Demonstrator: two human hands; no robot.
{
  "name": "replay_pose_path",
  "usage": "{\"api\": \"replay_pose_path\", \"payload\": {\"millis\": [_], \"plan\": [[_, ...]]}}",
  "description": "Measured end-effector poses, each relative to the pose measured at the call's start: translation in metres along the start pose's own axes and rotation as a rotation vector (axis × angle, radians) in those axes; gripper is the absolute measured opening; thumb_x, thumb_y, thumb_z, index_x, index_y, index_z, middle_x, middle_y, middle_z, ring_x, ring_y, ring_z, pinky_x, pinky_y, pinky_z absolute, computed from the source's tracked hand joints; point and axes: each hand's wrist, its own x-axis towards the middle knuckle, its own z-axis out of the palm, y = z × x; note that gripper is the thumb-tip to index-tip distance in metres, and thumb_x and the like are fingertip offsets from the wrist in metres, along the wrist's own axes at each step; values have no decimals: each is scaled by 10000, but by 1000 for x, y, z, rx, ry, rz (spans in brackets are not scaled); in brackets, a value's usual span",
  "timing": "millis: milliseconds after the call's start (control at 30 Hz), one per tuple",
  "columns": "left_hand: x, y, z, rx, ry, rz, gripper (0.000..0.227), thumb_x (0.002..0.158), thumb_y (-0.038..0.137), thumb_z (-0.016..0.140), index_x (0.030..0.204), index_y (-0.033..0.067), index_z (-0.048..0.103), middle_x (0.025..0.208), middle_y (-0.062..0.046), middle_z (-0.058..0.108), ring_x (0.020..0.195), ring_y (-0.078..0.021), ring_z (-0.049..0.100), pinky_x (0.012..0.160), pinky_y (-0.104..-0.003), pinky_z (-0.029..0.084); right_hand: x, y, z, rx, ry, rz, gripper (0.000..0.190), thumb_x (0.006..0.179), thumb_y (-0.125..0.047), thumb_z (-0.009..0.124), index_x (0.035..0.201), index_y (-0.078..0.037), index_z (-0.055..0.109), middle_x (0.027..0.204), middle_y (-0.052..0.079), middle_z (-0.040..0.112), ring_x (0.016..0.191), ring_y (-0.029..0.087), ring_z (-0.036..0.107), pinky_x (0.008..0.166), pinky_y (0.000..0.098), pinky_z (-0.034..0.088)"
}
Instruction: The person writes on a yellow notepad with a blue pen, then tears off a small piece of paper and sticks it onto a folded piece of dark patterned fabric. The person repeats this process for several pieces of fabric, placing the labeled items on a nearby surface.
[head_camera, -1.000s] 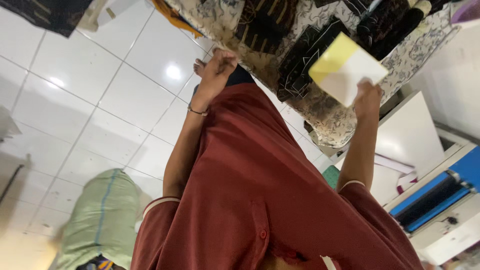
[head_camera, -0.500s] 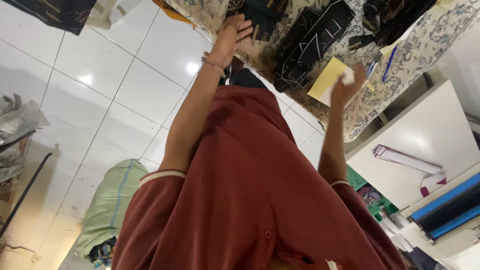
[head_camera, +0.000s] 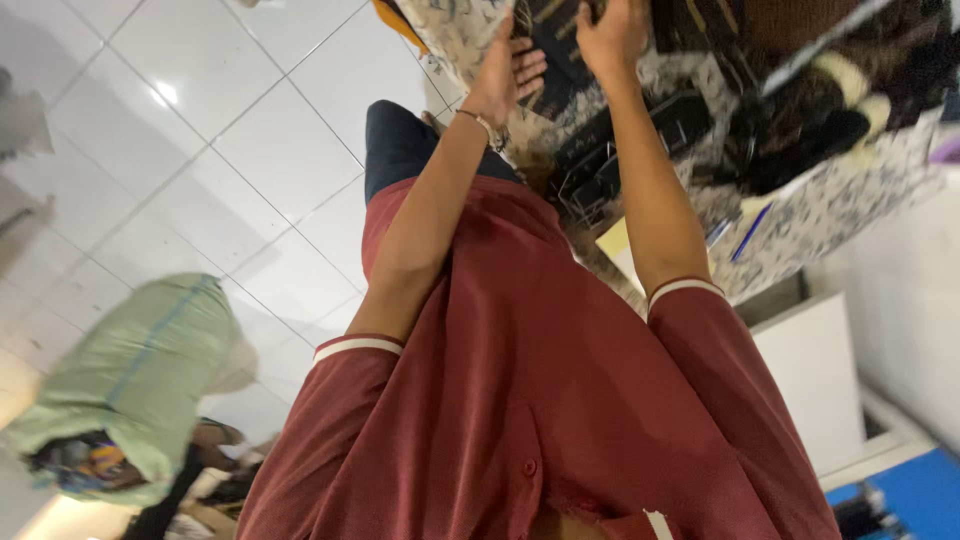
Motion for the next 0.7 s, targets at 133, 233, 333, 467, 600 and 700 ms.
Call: {"api": "replay_pose_path", "payload": {"millis": [133, 233, 333, 467, 600, 700], "plan": [[0, 9, 5, -19, 17, -45, 956, 951, 702, 342, 1556, -36, 299, 1456, -268, 512, 1363, -360, 546, 1122, -458, 469, 13, 2, -7, 56, -112, 130, 336, 931, -313, 850, 860, -36, 675, 803, 113, 679, 732, 332, 680, 743, 523, 501], [3, 11, 6, -7, 29, -52, 993, 926, 737, 325, 1545, -39, 308, 1452, -289, 521, 1360, -368, 561, 1088, -455, 461, 25, 4, -15, 2, -383, 296, 503, 1002, -406, 856, 812, -9, 614, 764, 157, 634, 723, 344, 661, 889, 490, 518], [4, 10, 7, 3, 32, -62, 1030, 911, 766, 322, 1540, -50, 315, 1443, -306, 536, 1347, -370, 574, 1092, -453, 479, 24, 5, -21, 77, -559, 426, 458, 995, -423, 823, 883, -18, 642, 844, 162, 675, 812, 329, 682, 896, 500, 535], [6, 9, 3, 9, 22, -47, 1075, 894, 795, 317, 1534, -69, 329, 1424, -320, 564, 1340, -381, 594, 1095, -452, 478, 16, 4, -17, 171, -366, 108, 466, 901, -282, 837, 1174, 67, 693, 1078, 265, 701, 1030, 422, 678, 855, 566, 521], [7, 4, -4, -5, -3, -49, 1101, 885, 810, 317, 1552, -66, 272, 1418, -298, 539, 1349, -372, 579, 1101, -460, 458, 14, -4, -28, 496, -560, 354, 518, 971, -188, 776, 1375, 81, 596, 1278, 262, 636, 1208, 399, 612, 1035, 550, 499], [7, 3, -10, -28, -53, -43, 1113, 874, 812, 341, 1560, -59, 252, 1429, -294, 520, 1353, -383, 562, 1138, -464, 490, 20, -27, -50, 537, -806, 543, 378, 991, -305, 747, 1294, -81, 718, 1191, 83, 778, 1083, 224, 753, 1010, 437, 559]]}}
